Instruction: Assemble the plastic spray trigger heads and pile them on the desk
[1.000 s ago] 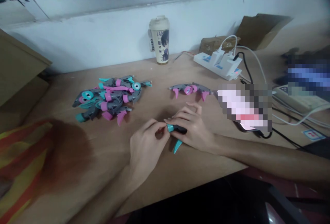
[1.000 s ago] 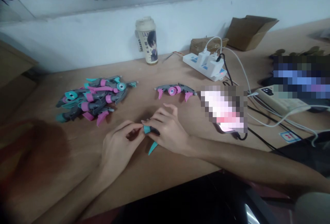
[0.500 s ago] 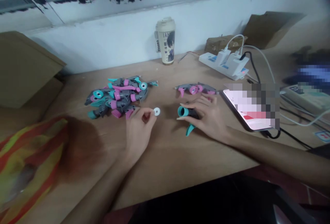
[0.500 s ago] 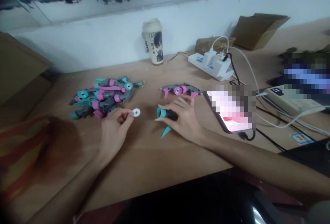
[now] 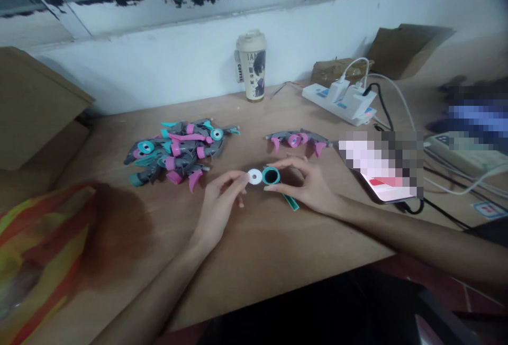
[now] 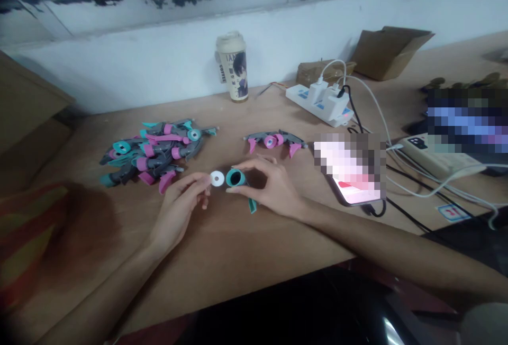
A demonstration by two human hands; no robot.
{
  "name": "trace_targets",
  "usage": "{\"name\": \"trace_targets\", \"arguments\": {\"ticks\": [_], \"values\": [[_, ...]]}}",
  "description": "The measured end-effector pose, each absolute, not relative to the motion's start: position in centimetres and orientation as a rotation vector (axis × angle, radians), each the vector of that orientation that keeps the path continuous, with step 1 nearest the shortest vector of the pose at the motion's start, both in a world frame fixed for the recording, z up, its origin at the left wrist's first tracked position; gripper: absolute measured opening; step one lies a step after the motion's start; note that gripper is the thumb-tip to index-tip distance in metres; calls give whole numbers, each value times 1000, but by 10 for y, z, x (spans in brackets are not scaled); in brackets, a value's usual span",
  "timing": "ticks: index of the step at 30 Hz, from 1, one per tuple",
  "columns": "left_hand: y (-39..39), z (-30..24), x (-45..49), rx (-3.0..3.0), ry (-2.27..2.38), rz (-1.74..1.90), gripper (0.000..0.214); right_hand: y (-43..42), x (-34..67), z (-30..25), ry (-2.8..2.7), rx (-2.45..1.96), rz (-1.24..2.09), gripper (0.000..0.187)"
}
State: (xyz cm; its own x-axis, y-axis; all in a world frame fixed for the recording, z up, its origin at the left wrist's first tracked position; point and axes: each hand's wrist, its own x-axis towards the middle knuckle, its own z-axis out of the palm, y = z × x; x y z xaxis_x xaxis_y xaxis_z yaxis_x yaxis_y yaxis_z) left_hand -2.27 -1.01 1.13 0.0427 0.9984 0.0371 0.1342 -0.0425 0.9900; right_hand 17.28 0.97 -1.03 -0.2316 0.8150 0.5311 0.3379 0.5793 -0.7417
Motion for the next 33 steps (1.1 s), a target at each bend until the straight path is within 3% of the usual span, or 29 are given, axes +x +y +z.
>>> {"name": "trace_targets", "arguments": {"ticks": [25,33], "values": [[-20,10,-18,1986,1231,1090,5,3,170,-12,-1986,-819,411,26],[-25,18,-16,2288,1341,1040,10,3,170,-12,-2026,-851,379,23]]}}
